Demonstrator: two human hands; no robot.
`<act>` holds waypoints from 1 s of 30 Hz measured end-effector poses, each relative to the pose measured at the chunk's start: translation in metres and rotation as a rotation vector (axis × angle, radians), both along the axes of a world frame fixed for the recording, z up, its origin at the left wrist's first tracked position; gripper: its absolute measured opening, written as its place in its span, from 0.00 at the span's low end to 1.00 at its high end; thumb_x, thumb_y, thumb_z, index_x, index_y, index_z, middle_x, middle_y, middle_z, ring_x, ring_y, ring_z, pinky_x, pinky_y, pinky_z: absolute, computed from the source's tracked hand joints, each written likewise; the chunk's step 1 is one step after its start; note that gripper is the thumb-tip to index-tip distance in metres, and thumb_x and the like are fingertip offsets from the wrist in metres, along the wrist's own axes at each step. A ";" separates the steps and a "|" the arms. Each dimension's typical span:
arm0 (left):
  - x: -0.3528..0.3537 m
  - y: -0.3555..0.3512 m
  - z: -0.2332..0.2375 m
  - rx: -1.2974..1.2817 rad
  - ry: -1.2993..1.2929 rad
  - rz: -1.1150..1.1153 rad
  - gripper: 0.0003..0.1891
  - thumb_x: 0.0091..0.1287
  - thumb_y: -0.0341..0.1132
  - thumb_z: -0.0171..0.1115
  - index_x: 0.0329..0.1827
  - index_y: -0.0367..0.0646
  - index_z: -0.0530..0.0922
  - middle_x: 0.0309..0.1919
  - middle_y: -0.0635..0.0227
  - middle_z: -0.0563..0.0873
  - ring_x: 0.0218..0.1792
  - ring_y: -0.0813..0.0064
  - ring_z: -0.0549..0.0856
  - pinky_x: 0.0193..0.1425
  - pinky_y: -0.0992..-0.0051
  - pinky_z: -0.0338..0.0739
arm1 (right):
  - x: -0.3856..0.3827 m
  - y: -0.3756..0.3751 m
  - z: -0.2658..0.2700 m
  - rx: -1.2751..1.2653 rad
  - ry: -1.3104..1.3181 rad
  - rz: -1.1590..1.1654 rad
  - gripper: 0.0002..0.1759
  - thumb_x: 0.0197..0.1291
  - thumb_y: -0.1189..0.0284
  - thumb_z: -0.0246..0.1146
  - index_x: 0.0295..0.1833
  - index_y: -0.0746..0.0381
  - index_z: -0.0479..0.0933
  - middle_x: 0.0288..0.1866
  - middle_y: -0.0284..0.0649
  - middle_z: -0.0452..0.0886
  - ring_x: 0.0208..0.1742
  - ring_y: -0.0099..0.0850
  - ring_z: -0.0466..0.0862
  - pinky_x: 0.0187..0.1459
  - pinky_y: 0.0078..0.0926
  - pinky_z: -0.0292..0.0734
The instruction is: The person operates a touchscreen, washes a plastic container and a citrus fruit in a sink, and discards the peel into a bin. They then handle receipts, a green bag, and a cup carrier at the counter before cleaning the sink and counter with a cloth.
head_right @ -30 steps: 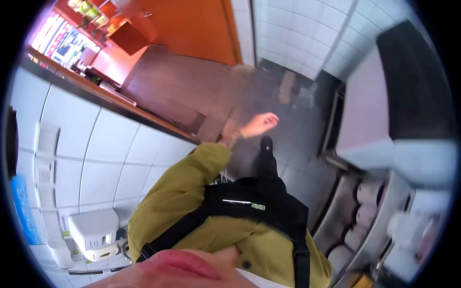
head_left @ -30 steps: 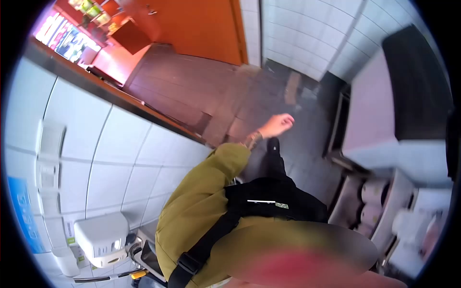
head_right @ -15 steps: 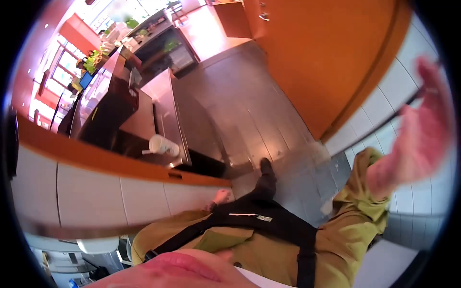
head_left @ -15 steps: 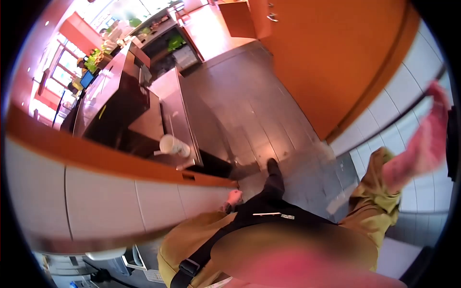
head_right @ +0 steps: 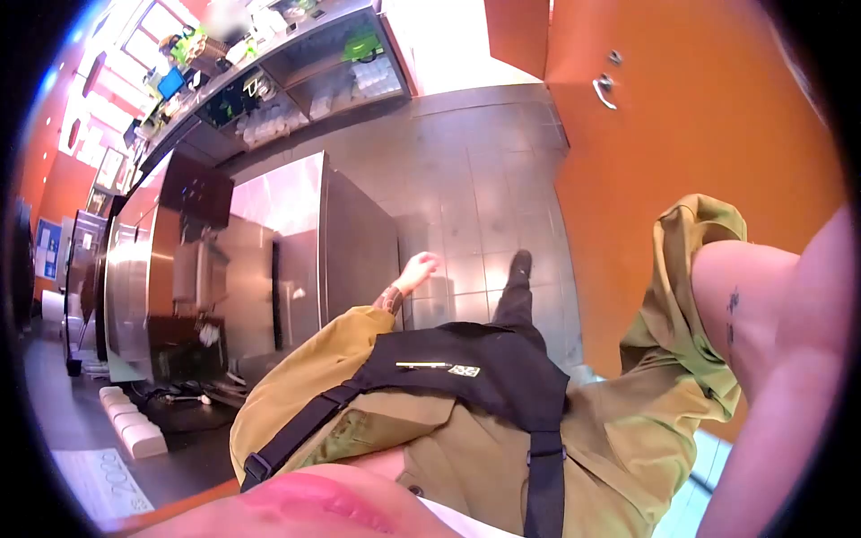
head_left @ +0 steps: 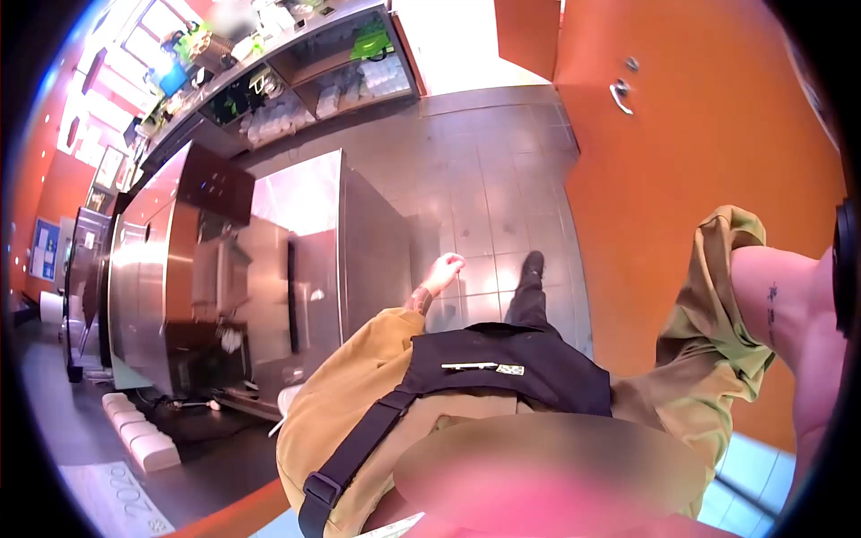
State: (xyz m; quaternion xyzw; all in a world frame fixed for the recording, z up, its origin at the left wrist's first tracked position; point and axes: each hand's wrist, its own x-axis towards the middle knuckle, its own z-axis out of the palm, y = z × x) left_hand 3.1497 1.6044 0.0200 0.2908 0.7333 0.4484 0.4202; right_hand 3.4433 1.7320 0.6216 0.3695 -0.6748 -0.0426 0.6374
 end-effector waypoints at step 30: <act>-0.811 0.293 0.072 0.087 -0.103 0.616 0.12 0.63 0.39 0.55 0.45 0.43 0.76 0.31 0.70 0.82 0.33 0.81 0.79 0.35 0.80 0.73 | -0.979 0.413 -0.026 -0.357 -0.310 0.333 0.23 0.45 0.77 0.67 0.49 0.73 0.72 0.46 0.50 0.77 0.49 0.41 0.76 0.51 0.32 0.68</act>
